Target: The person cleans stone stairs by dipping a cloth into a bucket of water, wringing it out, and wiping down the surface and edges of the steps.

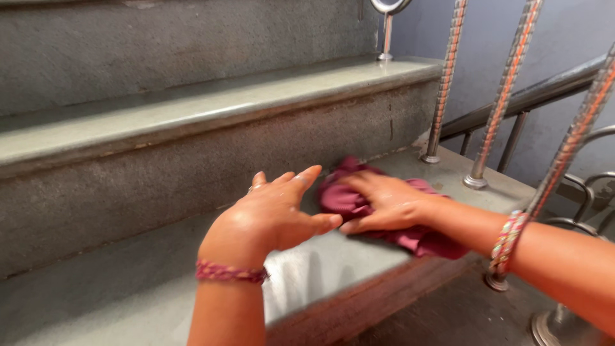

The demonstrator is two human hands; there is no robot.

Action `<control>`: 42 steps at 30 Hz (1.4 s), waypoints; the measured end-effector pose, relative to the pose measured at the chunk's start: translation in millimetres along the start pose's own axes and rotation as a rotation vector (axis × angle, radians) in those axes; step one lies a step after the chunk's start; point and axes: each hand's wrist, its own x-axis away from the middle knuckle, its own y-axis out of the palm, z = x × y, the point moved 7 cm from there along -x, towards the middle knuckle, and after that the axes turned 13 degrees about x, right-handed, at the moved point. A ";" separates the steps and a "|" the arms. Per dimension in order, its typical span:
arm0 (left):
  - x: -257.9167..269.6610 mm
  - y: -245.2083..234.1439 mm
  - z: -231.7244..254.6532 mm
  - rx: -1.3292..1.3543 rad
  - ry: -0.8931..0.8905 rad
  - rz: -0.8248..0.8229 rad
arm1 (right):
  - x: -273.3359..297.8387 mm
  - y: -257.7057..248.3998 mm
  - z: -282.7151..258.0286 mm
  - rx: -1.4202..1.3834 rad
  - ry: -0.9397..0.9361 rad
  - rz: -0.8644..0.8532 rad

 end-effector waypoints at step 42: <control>15.7 -2.1 25.6 -0.098 0.044 -0.059 | -1.5 21.5 239.9 -1.370 0.827 0.461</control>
